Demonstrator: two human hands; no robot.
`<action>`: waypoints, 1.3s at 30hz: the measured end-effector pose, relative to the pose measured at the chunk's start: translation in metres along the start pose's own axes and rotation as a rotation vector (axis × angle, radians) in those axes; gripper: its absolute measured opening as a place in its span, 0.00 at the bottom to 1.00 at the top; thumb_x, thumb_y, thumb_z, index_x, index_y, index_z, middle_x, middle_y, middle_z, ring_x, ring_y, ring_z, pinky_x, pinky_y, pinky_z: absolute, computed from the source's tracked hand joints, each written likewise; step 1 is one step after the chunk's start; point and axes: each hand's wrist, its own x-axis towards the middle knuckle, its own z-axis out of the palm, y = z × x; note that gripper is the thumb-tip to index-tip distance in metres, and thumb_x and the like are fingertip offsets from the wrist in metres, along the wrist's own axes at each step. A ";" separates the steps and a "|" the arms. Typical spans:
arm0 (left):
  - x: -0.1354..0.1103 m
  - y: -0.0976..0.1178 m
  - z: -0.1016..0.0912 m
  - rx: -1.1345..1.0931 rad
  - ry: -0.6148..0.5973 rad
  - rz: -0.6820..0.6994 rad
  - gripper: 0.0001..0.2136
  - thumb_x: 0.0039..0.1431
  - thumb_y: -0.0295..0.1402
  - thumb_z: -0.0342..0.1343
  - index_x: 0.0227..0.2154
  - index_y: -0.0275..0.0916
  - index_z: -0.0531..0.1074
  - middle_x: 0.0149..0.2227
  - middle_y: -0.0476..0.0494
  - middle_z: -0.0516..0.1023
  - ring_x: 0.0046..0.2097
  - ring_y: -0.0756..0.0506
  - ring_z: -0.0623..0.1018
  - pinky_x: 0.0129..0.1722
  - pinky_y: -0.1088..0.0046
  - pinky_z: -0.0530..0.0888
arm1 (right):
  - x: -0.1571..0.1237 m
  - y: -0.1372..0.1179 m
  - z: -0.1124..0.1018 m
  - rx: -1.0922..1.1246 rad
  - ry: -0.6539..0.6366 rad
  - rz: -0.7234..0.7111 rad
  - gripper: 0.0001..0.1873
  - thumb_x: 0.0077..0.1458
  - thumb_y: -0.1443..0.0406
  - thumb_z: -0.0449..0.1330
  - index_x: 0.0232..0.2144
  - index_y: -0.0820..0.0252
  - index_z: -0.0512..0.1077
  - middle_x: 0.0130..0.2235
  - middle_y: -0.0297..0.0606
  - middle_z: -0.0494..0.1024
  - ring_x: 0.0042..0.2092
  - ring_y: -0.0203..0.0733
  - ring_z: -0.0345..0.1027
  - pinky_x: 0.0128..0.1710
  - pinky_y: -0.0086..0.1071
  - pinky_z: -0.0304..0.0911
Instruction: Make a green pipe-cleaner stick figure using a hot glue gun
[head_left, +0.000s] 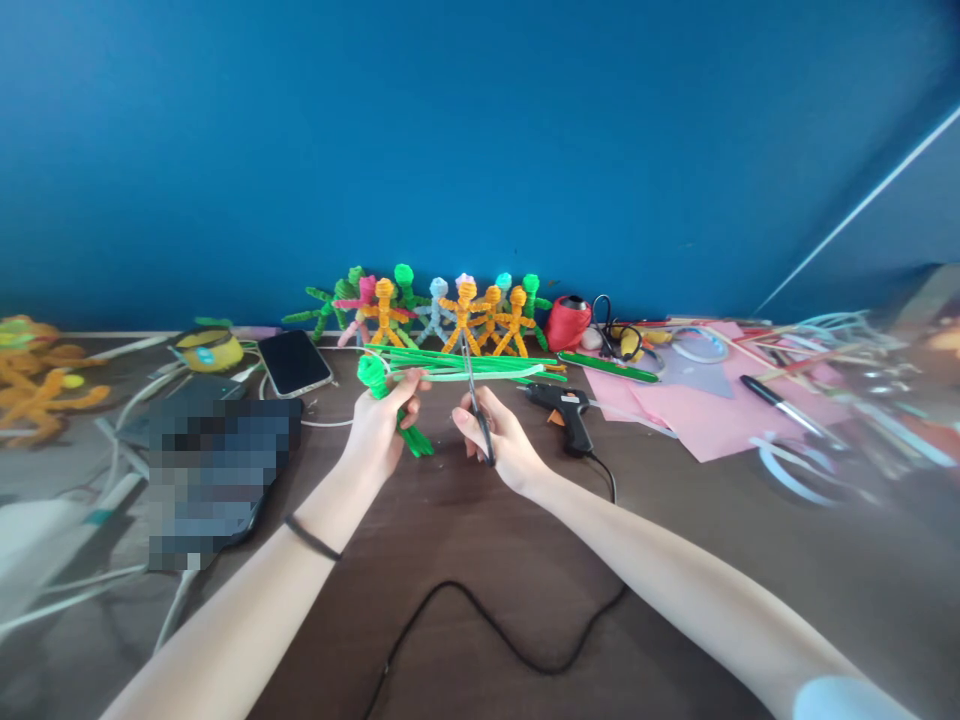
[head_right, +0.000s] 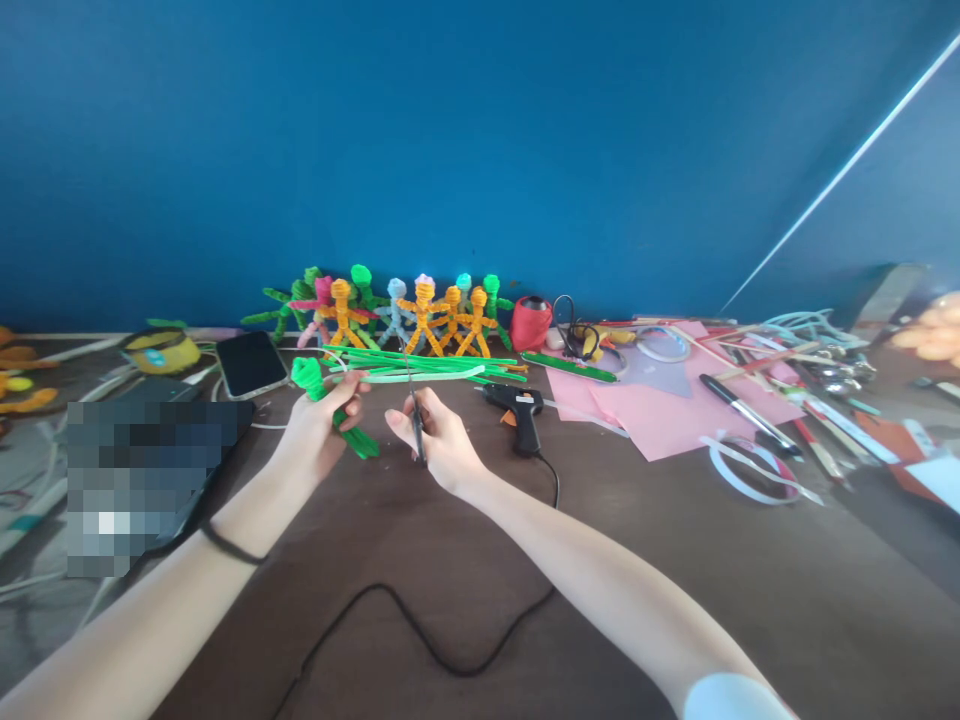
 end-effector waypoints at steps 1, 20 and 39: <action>0.000 0.000 0.000 0.002 0.000 0.000 0.09 0.41 0.33 0.64 0.24 0.32 0.74 0.25 0.46 0.73 0.19 0.58 0.62 0.13 0.82 0.52 | 0.000 0.000 0.000 -0.001 -0.001 0.002 0.18 0.50 0.50 0.56 0.29 0.57 0.57 0.19 0.22 0.56 0.20 0.27 0.52 0.19 0.22 0.50; 0.000 -0.002 0.000 0.004 -0.008 -0.016 0.10 0.40 0.34 0.65 0.24 0.32 0.74 0.24 0.46 0.74 0.19 0.58 0.62 0.13 0.82 0.52 | 0.002 0.009 -0.002 -0.081 0.040 -0.069 0.17 0.51 0.52 0.56 0.27 0.57 0.57 0.19 0.23 0.54 0.20 0.27 0.50 0.19 0.23 0.46; -0.002 0.002 0.003 0.173 0.063 0.011 0.11 0.38 0.35 0.63 0.24 0.34 0.71 0.20 0.51 0.69 0.19 0.57 0.60 0.15 0.80 0.50 | 0.005 0.012 -0.004 -0.136 0.078 -0.076 0.12 0.51 0.56 0.54 0.25 0.58 0.57 0.22 0.25 0.56 0.22 0.28 0.48 0.21 0.24 0.50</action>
